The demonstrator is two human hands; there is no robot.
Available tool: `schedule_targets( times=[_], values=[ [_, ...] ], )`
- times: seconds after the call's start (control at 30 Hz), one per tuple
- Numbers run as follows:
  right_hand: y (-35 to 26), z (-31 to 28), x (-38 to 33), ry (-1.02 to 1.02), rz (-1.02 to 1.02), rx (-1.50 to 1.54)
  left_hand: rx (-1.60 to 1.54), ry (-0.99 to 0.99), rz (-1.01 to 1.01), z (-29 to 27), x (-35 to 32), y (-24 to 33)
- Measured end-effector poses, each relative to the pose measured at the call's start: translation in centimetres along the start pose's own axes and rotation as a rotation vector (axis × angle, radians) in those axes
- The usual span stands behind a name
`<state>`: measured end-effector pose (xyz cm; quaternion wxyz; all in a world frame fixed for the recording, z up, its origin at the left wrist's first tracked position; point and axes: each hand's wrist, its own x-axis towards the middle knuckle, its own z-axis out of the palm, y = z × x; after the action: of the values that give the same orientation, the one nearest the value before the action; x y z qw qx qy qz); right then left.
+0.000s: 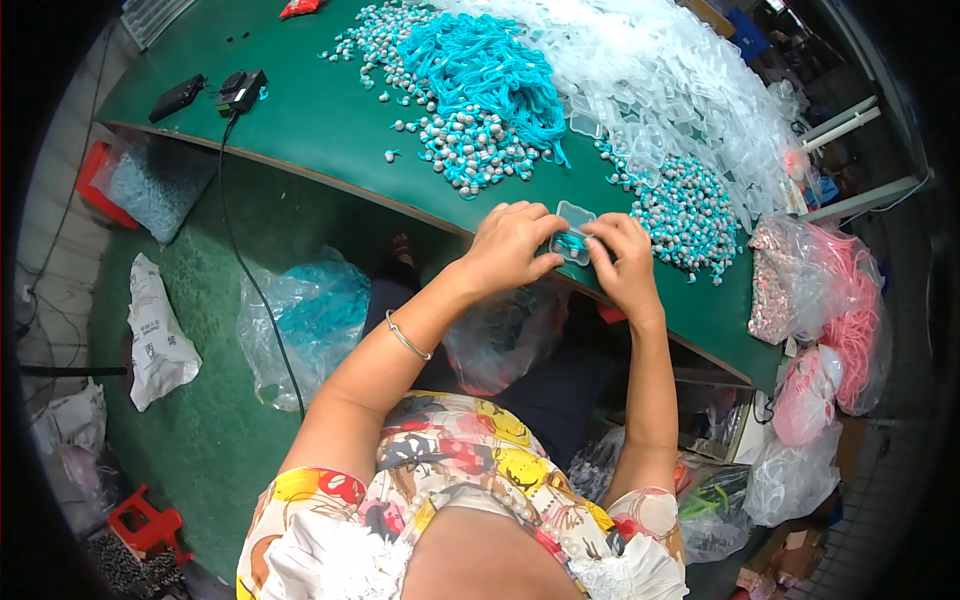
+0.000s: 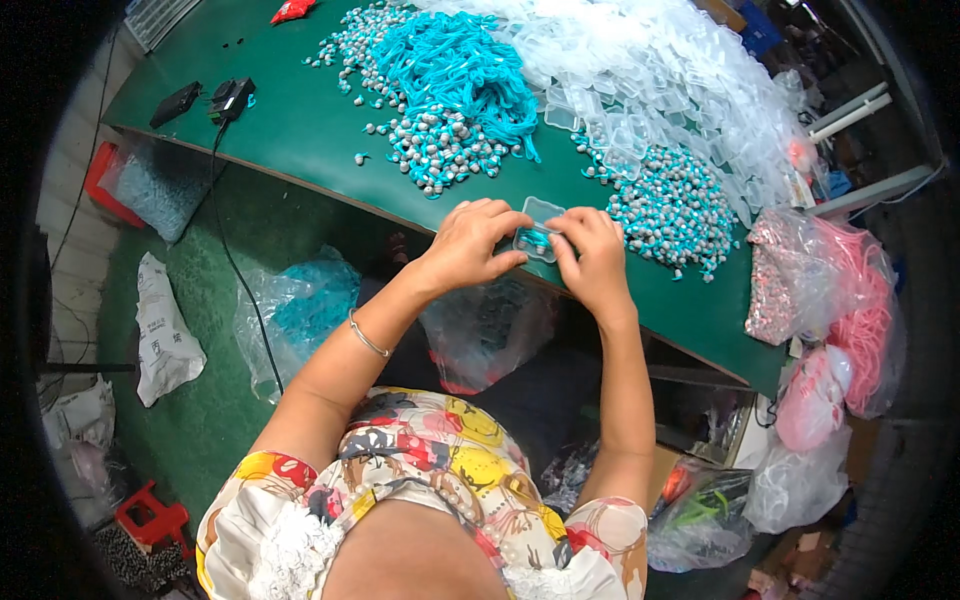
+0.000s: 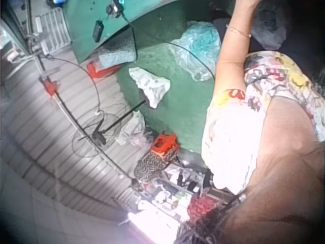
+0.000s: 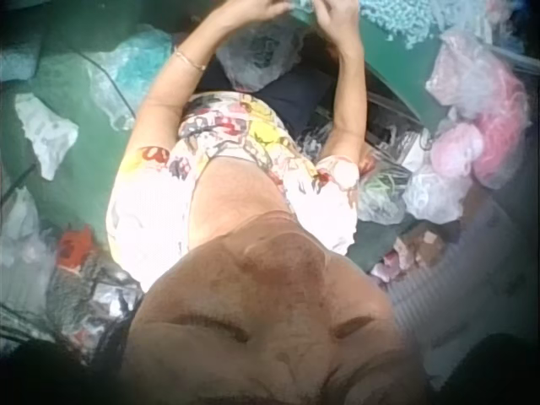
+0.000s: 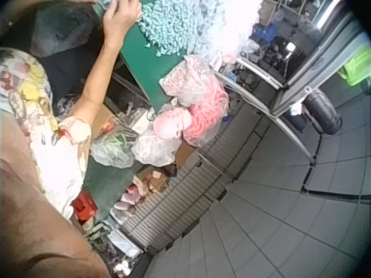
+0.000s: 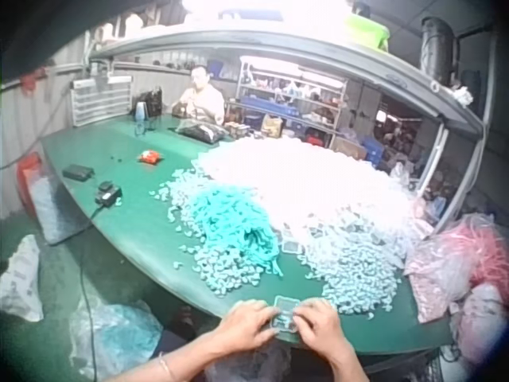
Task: The person sits at a green table and repeatedly picks up small teal and white beads, placing them into small clear plastic containers. The person then closes the containers and sets them aside. The task involves sorting and packaging loose beads into individual units.
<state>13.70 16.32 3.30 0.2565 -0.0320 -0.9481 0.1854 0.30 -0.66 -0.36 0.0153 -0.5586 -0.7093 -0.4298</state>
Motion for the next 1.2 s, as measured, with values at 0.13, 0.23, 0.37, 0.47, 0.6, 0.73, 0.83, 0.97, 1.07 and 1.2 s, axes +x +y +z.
schedule_targets(
  times=[0.13, 0.23, 0.37, 0.47, 0.6, 0.73, 0.83, 0.97, 1.07, 1.2],
  values=[
    [1.9, 1.1, 1.0, -0.045, 0.149, -0.007, 0.029, -0.023, -0.033, -0.2, 0.1, 0.2],
    [1.6, 1.0, 1.0, -0.039, 0.151, 0.076, 0.019, -0.015, 0.024, 0.0, -0.1, 0.0],
    [0.7, 0.8, 1.0, 0.030, 0.112, 0.124, -0.084, -0.027, -0.060, -0.6, 0.1, 0.7],
    [0.3, 0.0, 0.5, 0.035, 0.054, 0.164, -0.066, -0.022, -0.053, -0.9, 0.0, 0.9],
    [-0.1, -0.7, -0.9, -0.038, -0.040, 0.216, 0.064, 0.003, 0.057, -0.4, 0.0, 0.6],
    [-0.5, 1.2, -1.9, 0.055, -0.042, 0.107, 0.092, 0.014, 0.063, 0.3, 0.2, 0.8],
    [-0.7, 1.7, -1.0, 0.046, -0.005, 0.142, 0.054, 0.068, 0.031, 0.8, 0.5, 0.6],
    [-0.6, 1.9, -0.7, -0.031, 0.081, 0.296, -0.073, 0.079, 0.031, 0.8, 0.4, -0.4],
    [-1.0, 2.0, -0.2, -0.067, 0.096, 0.374, -0.194, 0.127, 0.000, 0.7, 0.2, -0.5],
    [2.0, 0.5, 3.3, -0.054, 0.016, 0.521, -0.213, 0.172, -0.032, 0.4, -0.6, 1.1]
  ],
)
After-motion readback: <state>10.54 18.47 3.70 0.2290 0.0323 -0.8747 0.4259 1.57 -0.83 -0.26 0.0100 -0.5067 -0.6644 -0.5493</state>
